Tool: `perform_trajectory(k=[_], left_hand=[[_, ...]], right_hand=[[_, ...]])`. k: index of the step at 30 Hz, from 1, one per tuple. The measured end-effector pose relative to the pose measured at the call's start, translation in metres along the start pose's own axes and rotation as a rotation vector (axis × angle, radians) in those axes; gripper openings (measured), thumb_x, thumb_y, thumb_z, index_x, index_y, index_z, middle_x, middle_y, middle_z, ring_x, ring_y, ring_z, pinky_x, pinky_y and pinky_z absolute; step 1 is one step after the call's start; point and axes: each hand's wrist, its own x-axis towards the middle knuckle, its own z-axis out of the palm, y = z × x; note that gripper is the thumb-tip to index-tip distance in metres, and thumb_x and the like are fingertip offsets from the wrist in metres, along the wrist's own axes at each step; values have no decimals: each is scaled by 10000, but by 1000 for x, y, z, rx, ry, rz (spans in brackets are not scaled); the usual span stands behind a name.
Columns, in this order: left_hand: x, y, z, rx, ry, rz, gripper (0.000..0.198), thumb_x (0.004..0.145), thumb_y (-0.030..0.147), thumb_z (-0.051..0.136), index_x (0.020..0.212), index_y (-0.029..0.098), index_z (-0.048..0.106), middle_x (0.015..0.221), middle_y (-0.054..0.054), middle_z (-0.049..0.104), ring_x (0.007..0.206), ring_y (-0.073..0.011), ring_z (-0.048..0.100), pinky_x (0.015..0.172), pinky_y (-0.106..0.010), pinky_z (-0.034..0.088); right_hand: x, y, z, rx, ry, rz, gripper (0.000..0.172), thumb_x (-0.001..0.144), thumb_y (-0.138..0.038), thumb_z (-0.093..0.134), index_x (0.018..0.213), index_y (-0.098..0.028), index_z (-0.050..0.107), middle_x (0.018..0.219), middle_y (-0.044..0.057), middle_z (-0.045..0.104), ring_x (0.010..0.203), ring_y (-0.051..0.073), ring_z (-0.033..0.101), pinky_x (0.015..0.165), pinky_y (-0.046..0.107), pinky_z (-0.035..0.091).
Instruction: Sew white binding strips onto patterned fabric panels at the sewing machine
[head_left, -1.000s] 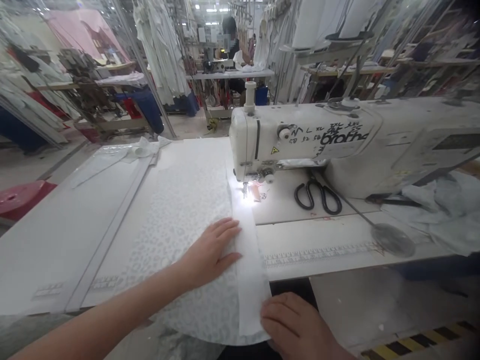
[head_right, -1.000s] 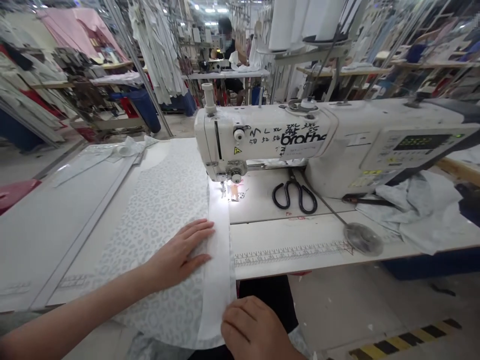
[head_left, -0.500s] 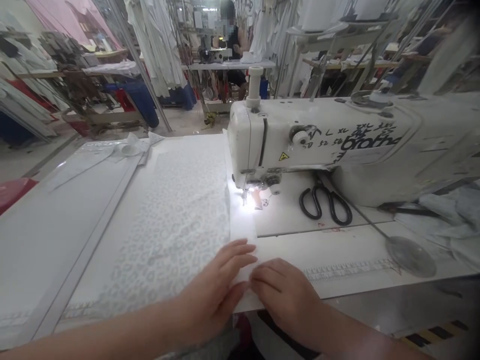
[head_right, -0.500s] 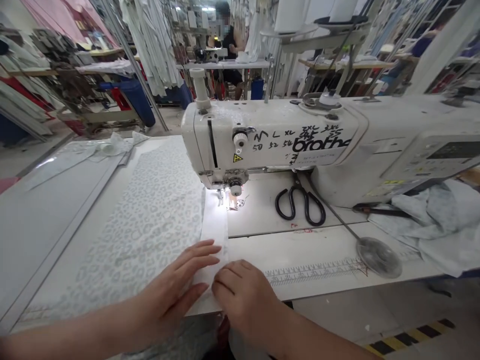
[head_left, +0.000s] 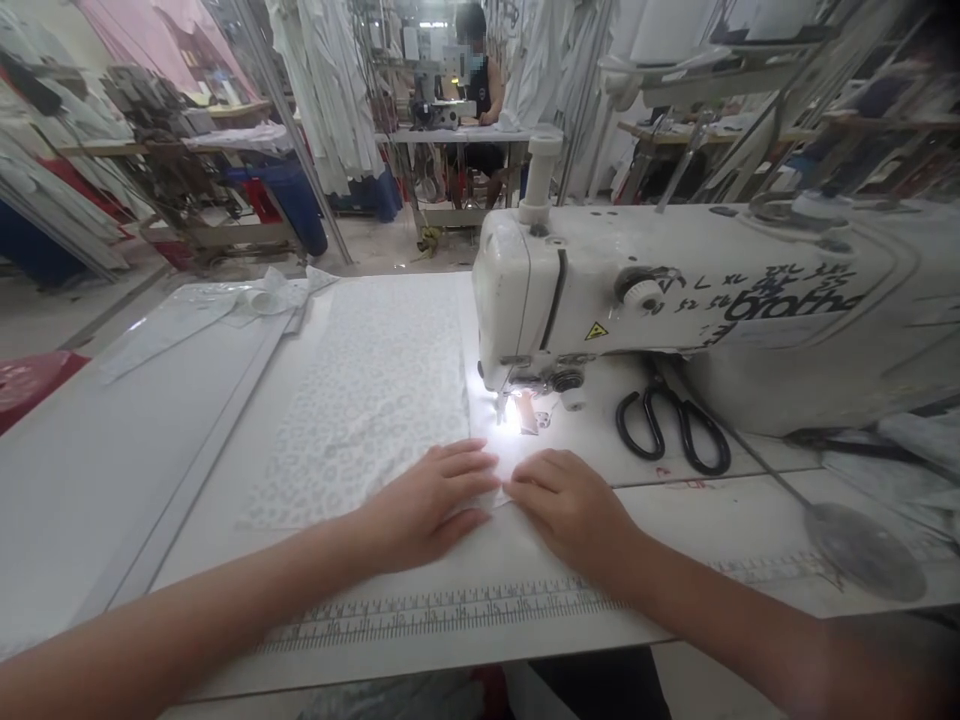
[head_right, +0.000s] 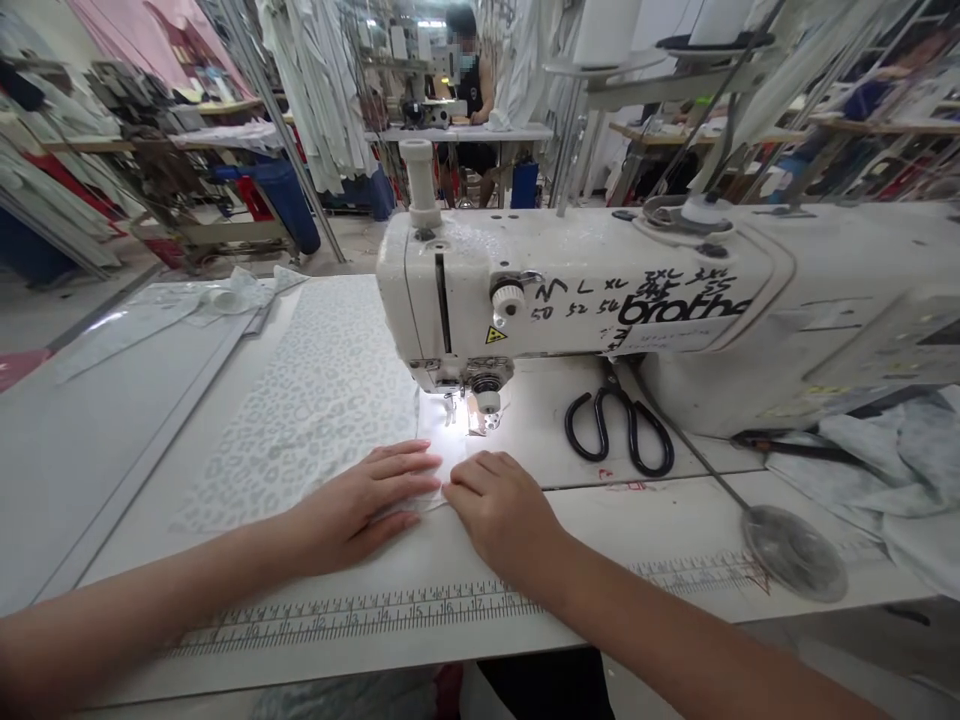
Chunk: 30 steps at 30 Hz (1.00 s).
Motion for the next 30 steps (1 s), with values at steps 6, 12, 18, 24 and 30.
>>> perform_trajectory(k=[6, 12, 18, 24, 30], left_hand=[[18, -22, -8, 36, 40, 28, 286, 897, 286, 460, 1150, 191, 553, 1273, -68, 526, 1257, -225, 386, 1019, -453, 370], [34, -44, -17, 62, 94, 62, 291, 870, 268, 499, 1149, 207, 552, 1250, -82, 534, 1210, -226, 434, 1010, -442, 369], [39, -50, -23, 73, 122, 68, 317, 863, 307, 510, 1168, 228, 551, 1212, -83, 551, 1172, -228, 452, 979, -418, 390], [40, -57, -18, 113, 176, 38, 286, 860, 379, 509, 1082, 233, 613, 1152, -79, 584, 1167, -227, 464, 966, -406, 406], [27, -100, -77, 341, 280, -627, 412, 908, 398, 395, 1220, 148, 496, 1366, -137, 405, 1199, -271, 435, 978, -461, 376]], right_hand=[[9, 16, 1, -54, -12, -19, 214, 909, -116, 427, 1009, -136, 615, 932, 72, 655, 905, 209, 540, 784, 359, 438], [16, 27, 4, -95, -23, 26, 253, 916, -187, 408, 1082, -137, 593, 1058, 91, 645, 964, 241, 532, 818, 415, 427], [16, 29, 6, -121, -31, 75, 290, 896, -196, 427, 1140, -124, 566, 1116, 105, 625, 998, 263, 520, 848, 441, 419], [15, 27, 0, -64, 24, 60, 258, 894, -144, 404, 1095, -139, 565, 1085, 97, 625, 975, 241, 531, 836, 420, 432], [10, 30, -6, -27, 56, 105, 226, 873, -110, 414, 1041, -167, 555, 989, 77, 626, 936, 230, 530, 828, 410, 436]])
